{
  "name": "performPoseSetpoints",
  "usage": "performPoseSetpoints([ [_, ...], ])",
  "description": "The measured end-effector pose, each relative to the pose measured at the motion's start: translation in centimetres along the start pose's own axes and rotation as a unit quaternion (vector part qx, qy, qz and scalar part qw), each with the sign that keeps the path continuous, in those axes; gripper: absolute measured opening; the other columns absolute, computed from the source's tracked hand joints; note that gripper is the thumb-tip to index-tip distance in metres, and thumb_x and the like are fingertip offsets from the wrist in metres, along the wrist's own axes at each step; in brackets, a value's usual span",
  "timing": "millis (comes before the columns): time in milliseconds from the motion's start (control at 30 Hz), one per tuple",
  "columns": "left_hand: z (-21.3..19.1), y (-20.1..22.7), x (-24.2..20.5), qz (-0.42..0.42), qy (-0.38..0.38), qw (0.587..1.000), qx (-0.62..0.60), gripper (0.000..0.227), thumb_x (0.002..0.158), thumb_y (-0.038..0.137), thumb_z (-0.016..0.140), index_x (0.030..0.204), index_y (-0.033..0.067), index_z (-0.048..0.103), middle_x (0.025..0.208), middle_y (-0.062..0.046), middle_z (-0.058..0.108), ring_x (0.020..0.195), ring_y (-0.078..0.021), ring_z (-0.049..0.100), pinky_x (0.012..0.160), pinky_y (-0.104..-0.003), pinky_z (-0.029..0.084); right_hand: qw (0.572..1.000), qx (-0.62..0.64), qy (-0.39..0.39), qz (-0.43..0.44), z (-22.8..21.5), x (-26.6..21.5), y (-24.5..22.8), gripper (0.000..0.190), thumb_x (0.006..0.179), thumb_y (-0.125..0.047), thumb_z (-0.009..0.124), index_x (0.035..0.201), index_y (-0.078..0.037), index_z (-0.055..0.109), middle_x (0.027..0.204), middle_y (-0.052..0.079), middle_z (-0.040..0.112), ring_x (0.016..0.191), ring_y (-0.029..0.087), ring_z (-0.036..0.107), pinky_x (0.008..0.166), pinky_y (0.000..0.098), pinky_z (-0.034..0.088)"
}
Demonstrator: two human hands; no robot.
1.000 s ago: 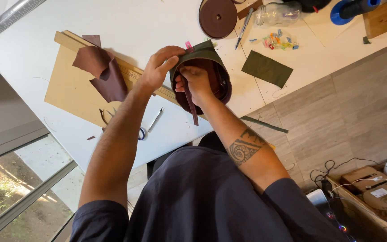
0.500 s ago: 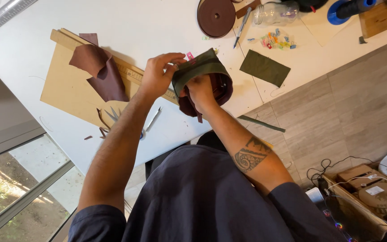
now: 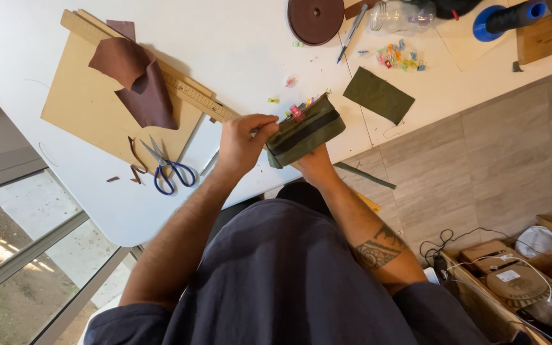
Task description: Assembling a leather bag by sewing components and using clips to hold pieces together
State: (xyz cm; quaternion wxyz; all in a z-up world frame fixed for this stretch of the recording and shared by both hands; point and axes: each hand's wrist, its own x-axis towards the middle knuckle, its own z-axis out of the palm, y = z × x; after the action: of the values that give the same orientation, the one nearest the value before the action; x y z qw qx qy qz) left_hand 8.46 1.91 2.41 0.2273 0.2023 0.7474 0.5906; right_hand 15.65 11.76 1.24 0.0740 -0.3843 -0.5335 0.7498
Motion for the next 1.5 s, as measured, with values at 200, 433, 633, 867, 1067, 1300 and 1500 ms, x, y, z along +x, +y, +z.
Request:
performPoseSetpoints([
  [200, 1.6, 1.3, -1.0, -0.001, 0.073, 0.997, 0.0, 0.008, 0.094, 0.003, 0.075, 0.1, 0.0043, 0.081, 0.083, -0.014, 0.078, 0.075, -0.0266, 0.077, 0.072, -0.033, 0.062, 1.0, 0.014, -0.002, -0.002, -2.6, -0.4, -0.2, 0.013, 0.099, -0.018, 0.062, 0.096, -0.006, 0.065, 0.085, 0.007, 0.066, 0.083, 0.017, 0.068, 0.083, 0.0339, 0.059],
  [433, 3.0, 1.5, -2.0, -0.035, 0.125, 0.991, -0.035, 0.008, 0.093, 0.0, 0.074, 0.097, 0.0021, 0.081, 0.083, -0.016, 0.078, 0.076, -0.0274, 0.076, 0.071, -0.035, 0.061, 1.0, 0.02, -0.005, 0.011, -12.9, -1.3, 4.2, 0.013, 0.099, -0.018, 0.062, 0.097, -0.006, 0.065, 0.087, 0.007, 0.067, 0.085, 0.017, 0.068, 0.085, 0.0345, 0.058],
  [633, 4.1, 1.5, -2.3, -0.087, 0.165, 0.977, -0.105, 0.008, 0.093, 0.0, 0.073, 0.092, 0.0022, 0.08, 0.081, -0.013, 0.078, 0.075, -0.0108, 0.065, 0.069, -0.031, 0.058, 0.999, 0.026, -0.015, 0.018, -14.7, -3.0, 5.5, 0.013, 0.099, -0.018, 0.061, 0.098, -0.006, 0.066, 0.089, 0.007, 0.067, 0.086, 0.017, 0.068, 0.086, 0.0349, 0.058],
  [867, 4.2, 2.7, -1.8, -0.119, 0.159, 0.943, -0.267, 0.02, 0.101, 0.002, 0.056, 0.11, -0.0014, 0.073, 0.088, -0.013, 0.077, 0.085, -0.011, 0.065, 0.08, -0.027, 0.057, 0.999, 0.031, -0.024, 0.029, -15.1, -3.9, 5.5, 0.013, 0.098, -0.019, 0.061, 0.1, -0.006, 0.066, 0.091, 0.006, 0.067, 0.088, 0.018, 0.068, 0.087, 0.0355, 0.058],
  [1067, 4.0, 0.8, -2.4, -0.047, 0.088, 0.968, -0.231, 0.028, 0.102, 0.004, 0.046, 0.113, -0.0001, 0.071, 0.095, -0.014, 0.068, 0.094, -0.0213, 0.063, 0.09, -0.039, 0.053, 0.998, 0.039, -0.033, 0.041, -15.1, -4.1, 5.9, 0.014, 0.098, -0.019, 0.06, 0.101, -0.007, 0.066, 0.092, 0.006, 0.067, 0.089, 0.018, 0.067, 0.089, 0.0359, 0.057],
  [1300, 3.4, 0.8, -3.9, 0.081, 0.084, 0.993, -0.032, 0.024, 0.096, 0.021, 0.075, 0.104, -0.0013, 0.071, 0.096, -0.012, 0.048, 0.089, -0.0335, 0.058, 0.085, -0.04, 0.052, 0.997, 0.054, -0.022, 0.043, -14.8, -2.8, 7.5, 0.015, 0.098, -0.019, 0.06, 0.102, -0.007, 0.066, 0.094, 0.006, 0.067, 0.091, 0.018, 0.067, 0.09, 0.0365, 0.057],
  [1500, 5.5, 0.1, -4.8, 0.073, 0.119, 0.989, -0.045, 0.028, 0.091, 0.024, 0.081, 0.106, 0.0022, 0.073, 0.098, -0.008, 0.05, 0.084, -0.0266, 0.056, 0.077, -0.035, 0.052, 0.996, 0.026, -0.013, 0.08, -17.2, -2.7, 8.6, 0.016, 0.098, -0.02, 0.059, 0.103, -0.007, 0.066, 0.096, 0.006, 0.068, 0.092, 0.018, 0.067, 0.092, 0.0369, 0.056],
])
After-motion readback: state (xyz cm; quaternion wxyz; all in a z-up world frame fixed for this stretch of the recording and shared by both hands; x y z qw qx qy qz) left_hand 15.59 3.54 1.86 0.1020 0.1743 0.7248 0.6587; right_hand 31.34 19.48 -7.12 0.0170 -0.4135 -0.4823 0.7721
